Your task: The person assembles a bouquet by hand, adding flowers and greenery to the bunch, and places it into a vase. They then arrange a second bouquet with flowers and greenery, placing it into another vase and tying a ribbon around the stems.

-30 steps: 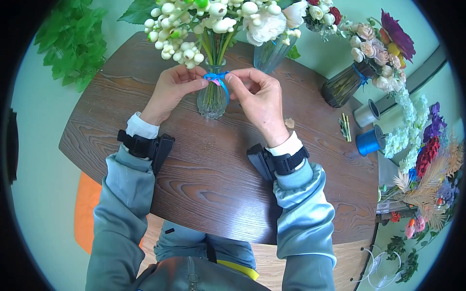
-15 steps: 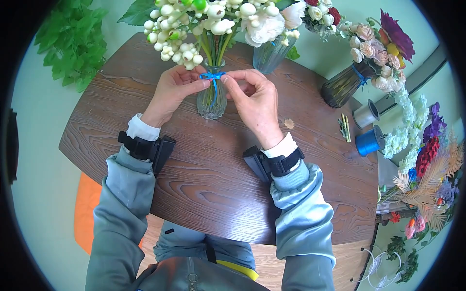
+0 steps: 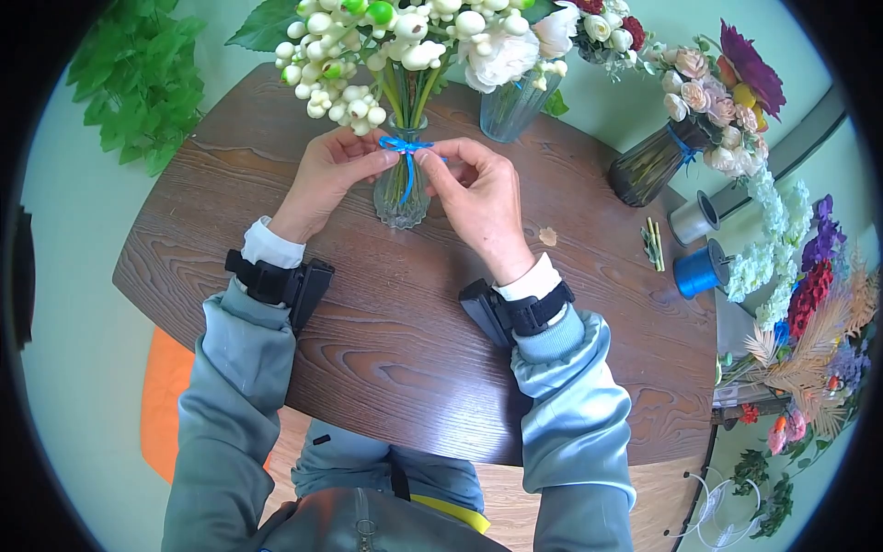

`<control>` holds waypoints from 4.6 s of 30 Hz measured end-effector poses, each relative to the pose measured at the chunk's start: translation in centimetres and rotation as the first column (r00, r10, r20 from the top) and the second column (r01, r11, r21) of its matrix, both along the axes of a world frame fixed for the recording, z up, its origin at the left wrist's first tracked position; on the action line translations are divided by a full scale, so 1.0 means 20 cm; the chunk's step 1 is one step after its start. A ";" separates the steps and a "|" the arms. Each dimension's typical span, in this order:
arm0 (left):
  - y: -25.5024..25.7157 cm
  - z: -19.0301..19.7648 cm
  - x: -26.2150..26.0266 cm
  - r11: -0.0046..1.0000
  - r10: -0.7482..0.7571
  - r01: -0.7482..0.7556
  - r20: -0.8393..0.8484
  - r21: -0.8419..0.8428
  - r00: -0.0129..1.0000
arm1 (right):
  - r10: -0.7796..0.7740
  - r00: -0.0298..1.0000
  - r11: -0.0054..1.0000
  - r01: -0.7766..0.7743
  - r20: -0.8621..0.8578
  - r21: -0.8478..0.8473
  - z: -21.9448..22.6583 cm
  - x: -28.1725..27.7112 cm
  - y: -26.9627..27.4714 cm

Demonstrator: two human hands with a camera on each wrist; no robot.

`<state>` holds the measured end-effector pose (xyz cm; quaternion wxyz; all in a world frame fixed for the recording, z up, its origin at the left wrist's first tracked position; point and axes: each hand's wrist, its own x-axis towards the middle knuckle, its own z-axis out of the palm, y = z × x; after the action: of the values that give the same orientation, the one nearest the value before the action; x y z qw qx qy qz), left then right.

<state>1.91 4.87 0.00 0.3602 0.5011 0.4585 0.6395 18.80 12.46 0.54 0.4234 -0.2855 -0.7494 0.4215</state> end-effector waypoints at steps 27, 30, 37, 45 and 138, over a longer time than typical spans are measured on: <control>0.02 -0.01 0.01 0.999 0.035 -0.035 0.010 -0.002 0.999 | 0.014 1.000 0.999 -0.014 -0.008 -0.031 -0.01 -0.01 -0.01; 0.01 0.00 0.01 0.999 0.022 -0.023 -0.020 -0.033 1.000 | 0.015 1.000 1.000 -0.015 0.001 -0.023 0.00 -0.01 0.00; 0.02 -0.01 0.00 1.000 0.023 -0.023 0.040 0.005 0.999 | 0.059 0.997 0.997 -0.062 -0.056 -0.052 0.01 0.00 0.00; 0.01 0.00 -0.01 1.000 0.027 -0.026 0.117 -0.006 0.993 | 0.032 0.993 0.994 -0.044 -0.116 -0.100 0.07 0.02 -0.02; 0.01 -0.02 -0.02 0.998 0.036 -0.043 -0.111 -0.055 0.993 | -0.020 0.999 0.995 0.022 -0.027 0.093 0.00 -0.01 -0.03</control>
<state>1.47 5.15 -0.40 0.3358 0.5159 0.5056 0.6045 18.66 11.88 0.54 0.4503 -0.2679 -0.7596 0.3852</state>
